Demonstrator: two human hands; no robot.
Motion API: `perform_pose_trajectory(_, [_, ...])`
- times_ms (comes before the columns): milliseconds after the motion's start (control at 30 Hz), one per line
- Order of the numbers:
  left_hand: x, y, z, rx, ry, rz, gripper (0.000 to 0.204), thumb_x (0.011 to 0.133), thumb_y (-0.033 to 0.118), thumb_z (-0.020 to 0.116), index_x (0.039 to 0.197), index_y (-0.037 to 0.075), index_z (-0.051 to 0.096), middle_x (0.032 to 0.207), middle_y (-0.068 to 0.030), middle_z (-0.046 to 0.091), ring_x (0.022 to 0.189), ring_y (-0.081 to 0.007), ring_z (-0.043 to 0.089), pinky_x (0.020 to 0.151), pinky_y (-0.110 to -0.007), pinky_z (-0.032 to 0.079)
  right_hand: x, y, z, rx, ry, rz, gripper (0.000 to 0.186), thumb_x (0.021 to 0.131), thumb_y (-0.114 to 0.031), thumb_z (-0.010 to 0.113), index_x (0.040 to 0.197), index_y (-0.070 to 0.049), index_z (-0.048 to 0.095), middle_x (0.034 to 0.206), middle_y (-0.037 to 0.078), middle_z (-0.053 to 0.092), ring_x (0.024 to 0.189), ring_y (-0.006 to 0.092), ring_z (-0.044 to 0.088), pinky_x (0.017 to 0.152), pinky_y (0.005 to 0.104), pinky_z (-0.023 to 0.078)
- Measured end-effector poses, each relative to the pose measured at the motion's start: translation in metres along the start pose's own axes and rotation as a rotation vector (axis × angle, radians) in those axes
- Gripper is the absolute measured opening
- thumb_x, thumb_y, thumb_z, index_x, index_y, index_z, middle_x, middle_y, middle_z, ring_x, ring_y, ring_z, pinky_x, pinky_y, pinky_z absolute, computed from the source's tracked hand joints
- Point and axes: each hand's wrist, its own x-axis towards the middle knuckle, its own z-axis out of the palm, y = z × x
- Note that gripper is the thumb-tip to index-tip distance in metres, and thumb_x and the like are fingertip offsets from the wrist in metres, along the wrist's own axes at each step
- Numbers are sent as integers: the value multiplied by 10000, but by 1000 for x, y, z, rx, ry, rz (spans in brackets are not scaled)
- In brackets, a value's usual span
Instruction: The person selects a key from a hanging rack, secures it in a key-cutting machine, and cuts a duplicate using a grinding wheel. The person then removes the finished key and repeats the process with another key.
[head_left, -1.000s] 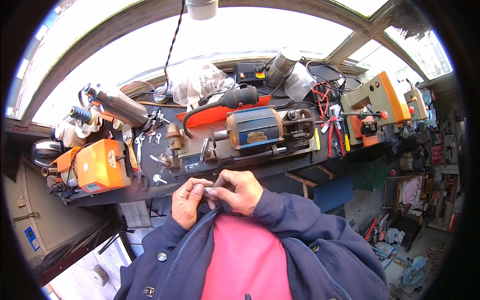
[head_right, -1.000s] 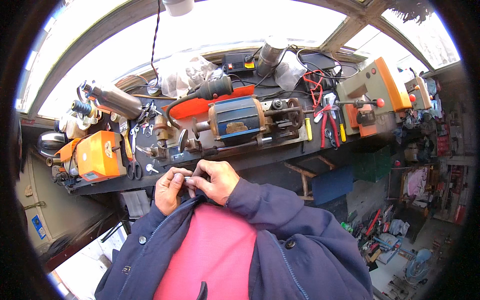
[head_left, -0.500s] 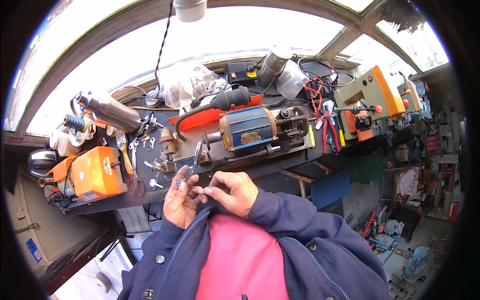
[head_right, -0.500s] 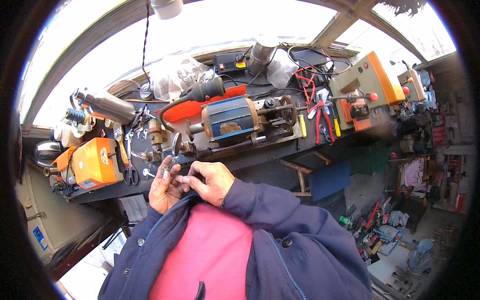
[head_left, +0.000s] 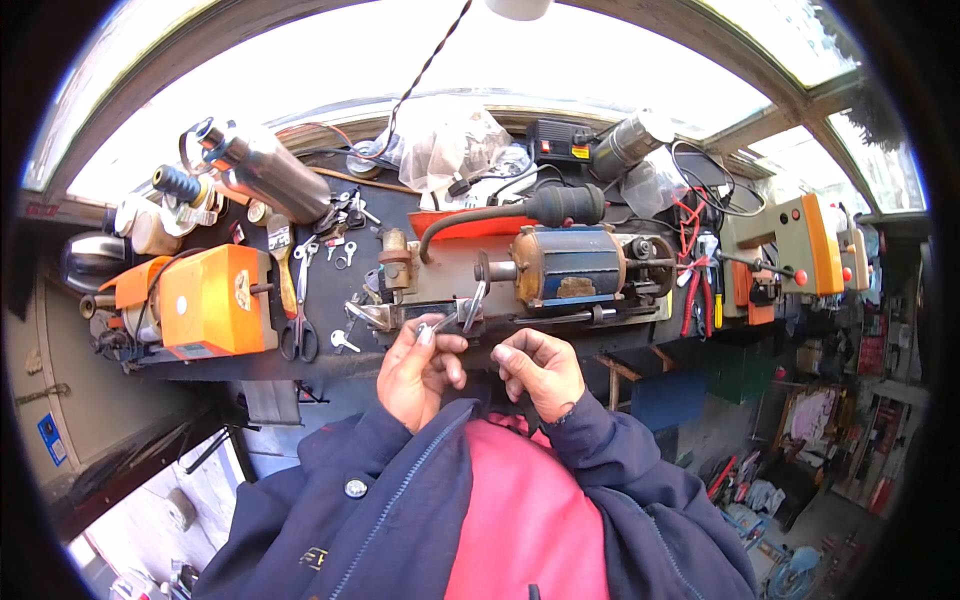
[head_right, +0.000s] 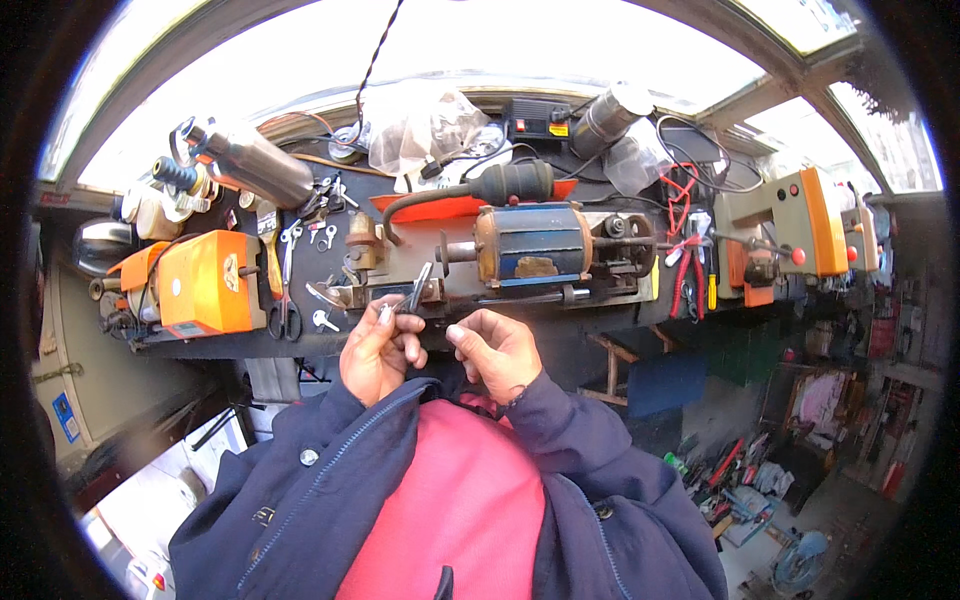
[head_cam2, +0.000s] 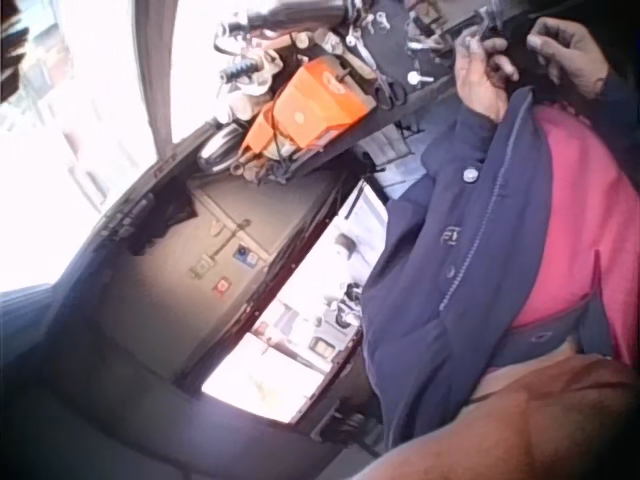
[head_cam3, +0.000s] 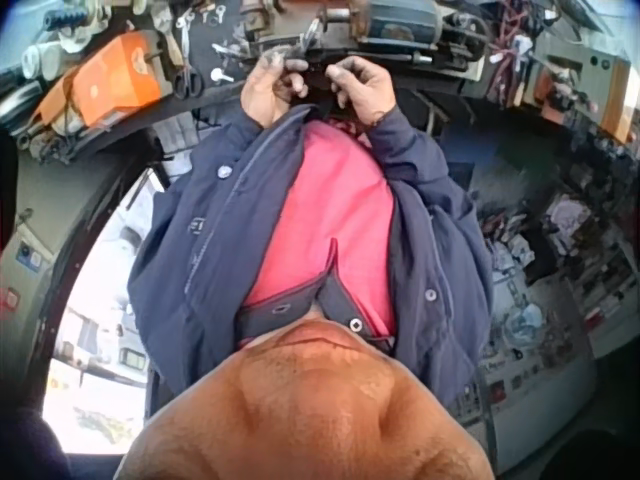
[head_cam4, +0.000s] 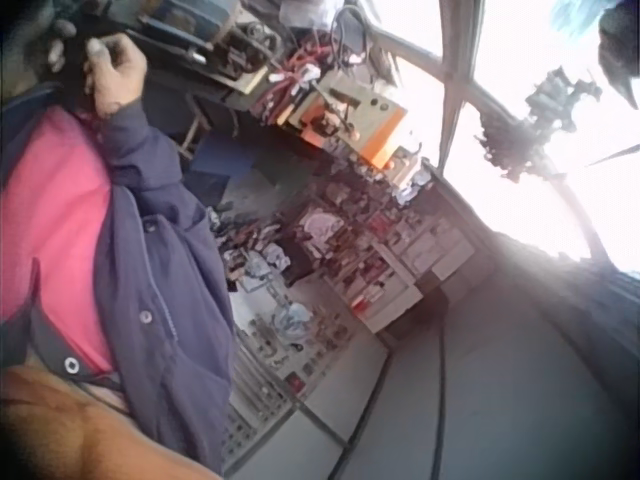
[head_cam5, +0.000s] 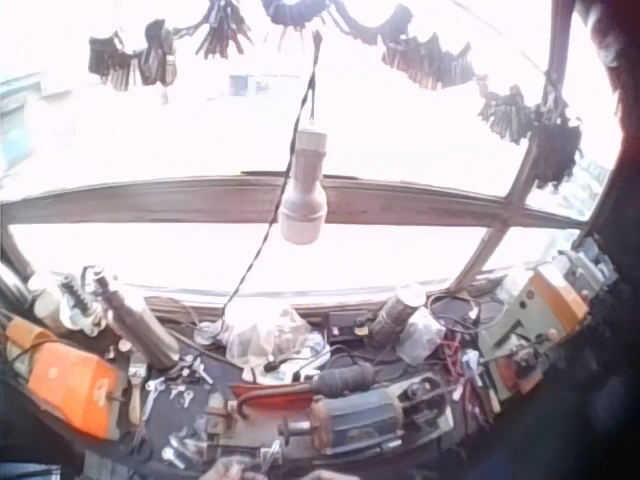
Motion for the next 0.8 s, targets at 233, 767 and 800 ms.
perform_pose_trajectory(233, [-18,13,-5,153,-92,-248,78,1041,153,550,1065,79,554,892,-167,713,585,-155,593,540,-244,473,-2,16,17,81,-116,57,170,941,-111,694,1078,-16,728,813,-6,670,663,40,554,579,200,448])
perform_pose_trajectory(767, [-13,17,16,724,-234,-283,162,1021,138,581,1115,30,658,913,-69,727,610,-43,516,560,-189,388,3,38,19,179,128,-304,159,998,-134,633,1057,12,660,887,60,695,773,82,635,685,250,546])
perform_pose_trajectory(800, [-14,21,14,763,-265,-300,218,1024,144,570,1187,36,666,924,-56,727,637,-25,496,593,-181,380,6,40,17,235,130,-301,161,1012,-136,611,1071,8,652,885,69,700,761,94,654,679,258,557])
